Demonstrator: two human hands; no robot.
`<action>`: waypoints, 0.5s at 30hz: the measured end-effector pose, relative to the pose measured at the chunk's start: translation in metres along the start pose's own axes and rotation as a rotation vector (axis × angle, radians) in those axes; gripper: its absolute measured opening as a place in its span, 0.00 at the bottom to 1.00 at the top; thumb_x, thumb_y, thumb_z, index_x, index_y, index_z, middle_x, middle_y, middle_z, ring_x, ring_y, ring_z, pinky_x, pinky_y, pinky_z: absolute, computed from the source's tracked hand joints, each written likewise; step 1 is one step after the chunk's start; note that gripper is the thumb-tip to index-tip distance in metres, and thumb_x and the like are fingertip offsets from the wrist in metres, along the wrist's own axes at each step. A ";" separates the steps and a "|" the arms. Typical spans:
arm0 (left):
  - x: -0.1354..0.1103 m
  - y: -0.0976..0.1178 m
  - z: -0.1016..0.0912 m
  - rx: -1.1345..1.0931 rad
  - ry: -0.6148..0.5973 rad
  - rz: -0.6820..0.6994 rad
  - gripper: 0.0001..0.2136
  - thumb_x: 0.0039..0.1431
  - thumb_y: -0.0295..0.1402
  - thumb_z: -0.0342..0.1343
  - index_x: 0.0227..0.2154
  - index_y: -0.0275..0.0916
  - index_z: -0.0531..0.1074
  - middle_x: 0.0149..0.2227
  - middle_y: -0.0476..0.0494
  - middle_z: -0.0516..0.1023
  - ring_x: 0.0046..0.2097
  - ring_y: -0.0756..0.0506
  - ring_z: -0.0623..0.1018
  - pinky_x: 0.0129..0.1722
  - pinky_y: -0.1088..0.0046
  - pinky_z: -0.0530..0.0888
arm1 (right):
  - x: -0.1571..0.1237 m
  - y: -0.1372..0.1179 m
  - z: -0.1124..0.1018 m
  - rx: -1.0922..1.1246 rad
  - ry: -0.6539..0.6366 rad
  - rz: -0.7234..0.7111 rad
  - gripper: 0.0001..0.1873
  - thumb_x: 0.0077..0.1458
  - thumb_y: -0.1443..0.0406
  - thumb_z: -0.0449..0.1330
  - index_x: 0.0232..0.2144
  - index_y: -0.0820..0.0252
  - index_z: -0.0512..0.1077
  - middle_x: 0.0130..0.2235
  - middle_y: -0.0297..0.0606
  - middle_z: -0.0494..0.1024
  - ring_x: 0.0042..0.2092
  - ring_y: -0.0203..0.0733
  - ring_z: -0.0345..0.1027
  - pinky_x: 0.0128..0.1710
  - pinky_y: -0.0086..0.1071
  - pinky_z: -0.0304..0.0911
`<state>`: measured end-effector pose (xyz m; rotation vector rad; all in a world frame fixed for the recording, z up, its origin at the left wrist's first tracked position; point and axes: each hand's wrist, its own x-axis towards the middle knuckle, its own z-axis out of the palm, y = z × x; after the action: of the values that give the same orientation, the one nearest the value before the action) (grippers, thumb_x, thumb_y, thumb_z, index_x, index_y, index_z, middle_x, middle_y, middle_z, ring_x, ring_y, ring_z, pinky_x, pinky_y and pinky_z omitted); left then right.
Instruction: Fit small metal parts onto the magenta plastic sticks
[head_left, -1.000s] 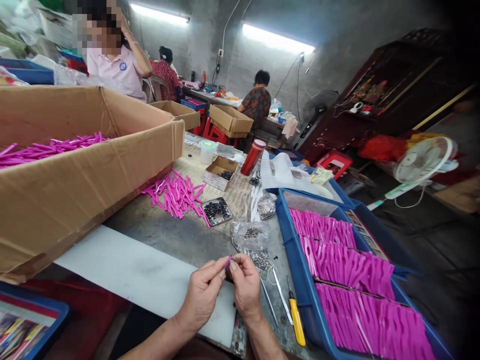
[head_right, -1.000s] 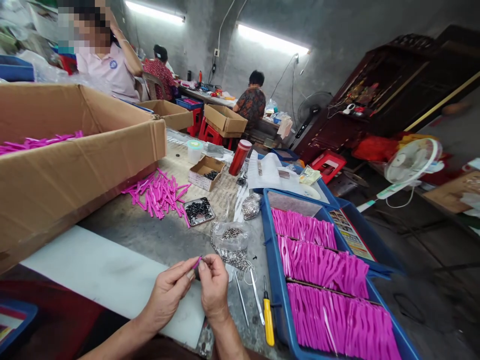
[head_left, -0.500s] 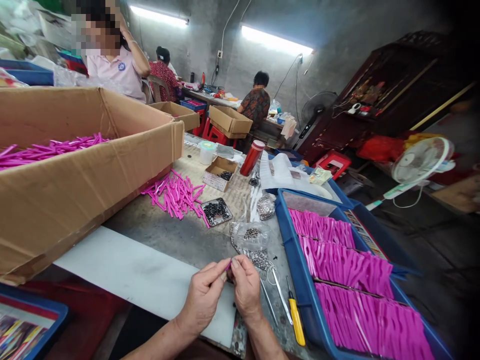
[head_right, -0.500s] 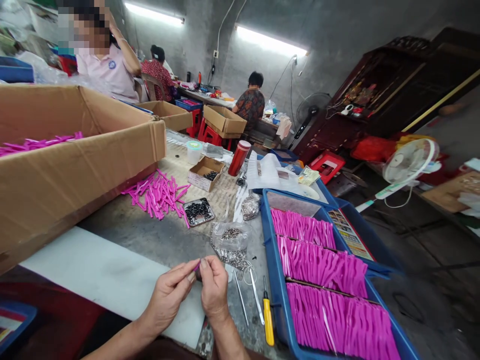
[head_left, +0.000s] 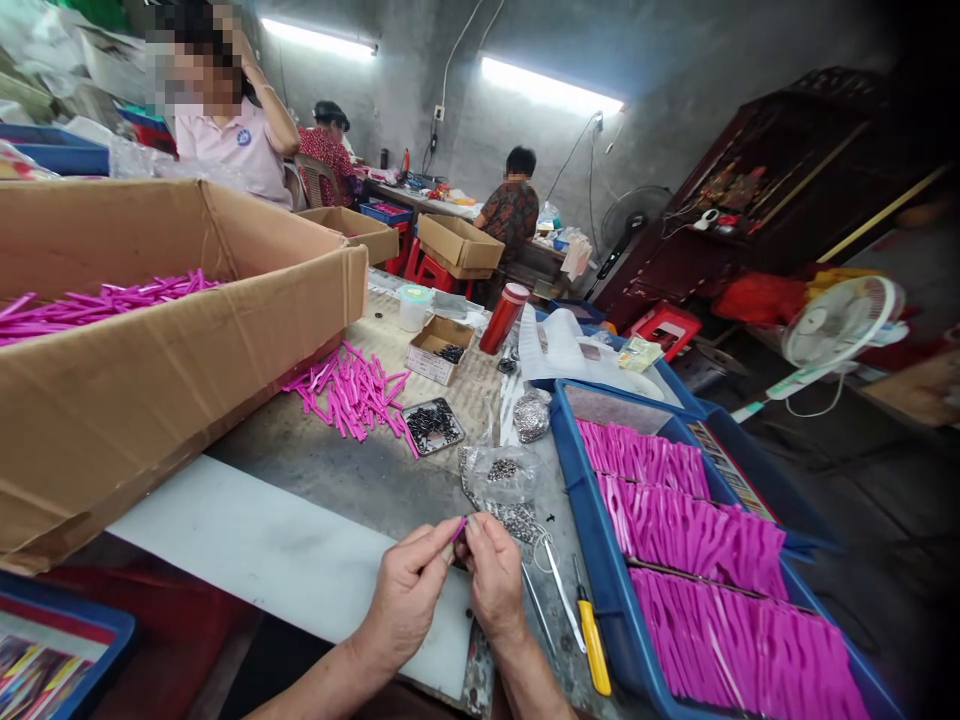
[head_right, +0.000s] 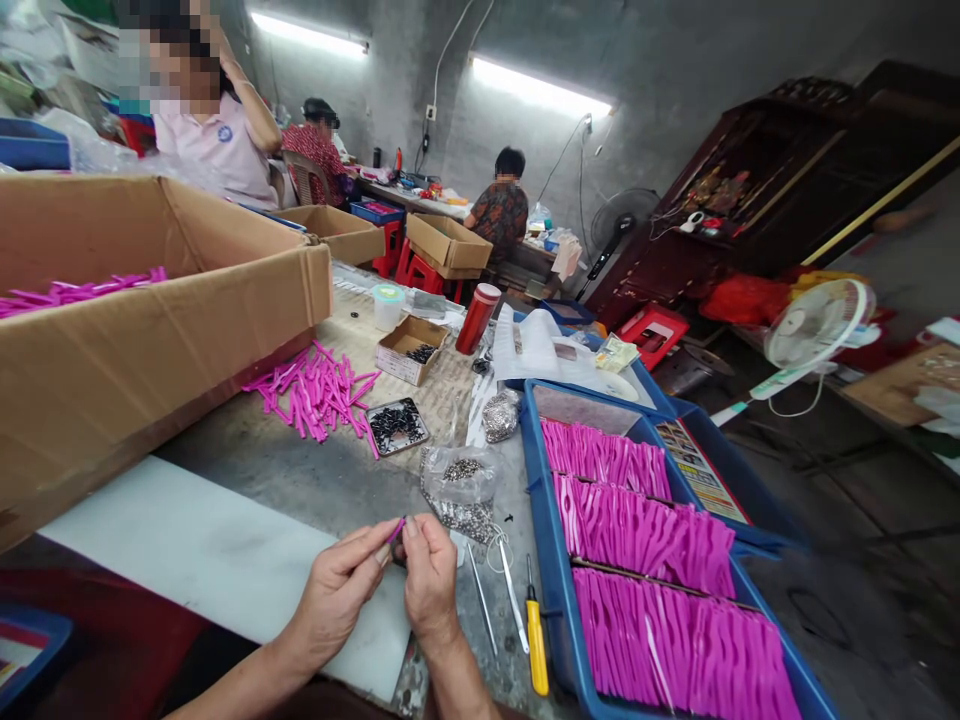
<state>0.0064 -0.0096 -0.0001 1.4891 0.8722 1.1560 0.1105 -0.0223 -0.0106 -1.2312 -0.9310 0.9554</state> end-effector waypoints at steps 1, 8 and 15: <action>0.000 0.000 0.000 -0.008 0.004 -0.001 0.12 0.50 0.27 0.50 0.37 0.38 0.73 0.29 0.44 0.74 0.31 0.48 0.72 0.32 0.74 0.72 | 0.000 0.000 0.000 0.011 -0.009 0.004 0.15 0.49 0.57 0.50 0.18 0.60 0.60 0.18 0.27 0.56 0.20 0.31 0.47 0.19 0.25 0.48; 0.001 0.000 0.000 0.003 0.010 -0.019 0.12 0.50 0.27 0.50 0.38 0.37 0.73 0.29 0.44 0.75 0.31 0.48 0.73 0.31 0.74 0.72 | 0.001 -0.002 0.000 0.003 0.041 -0.007 0.11 0.45 0.58 0.55 0.22 0.60 0.62 0.20 0.28 0.58 0.22 0.31 0.51 0.21 0.25 0.51; 0.001 0.001 -0.001 0.007 0.010 0.001 0.12 0.50 0.27 0.49 0.37 0.37 0.73 0.30 0.44 0.76 0.32 0.48 0.73 0.33 0.74 0.72 | 0.001 -0.003 0.000 0.035 -0.019 0.003 0.12 0.47 0.57 0.52 0.21 0.60 0.62 0.19 0.27 0.58 0.21 0.31 0.50 0.20 0.25 0.51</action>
<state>0.0058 -0.0084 0.0010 1.4902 0.8834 1.1629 0.1112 -0.0215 -0.0075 -1.1969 -0.9237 0.9834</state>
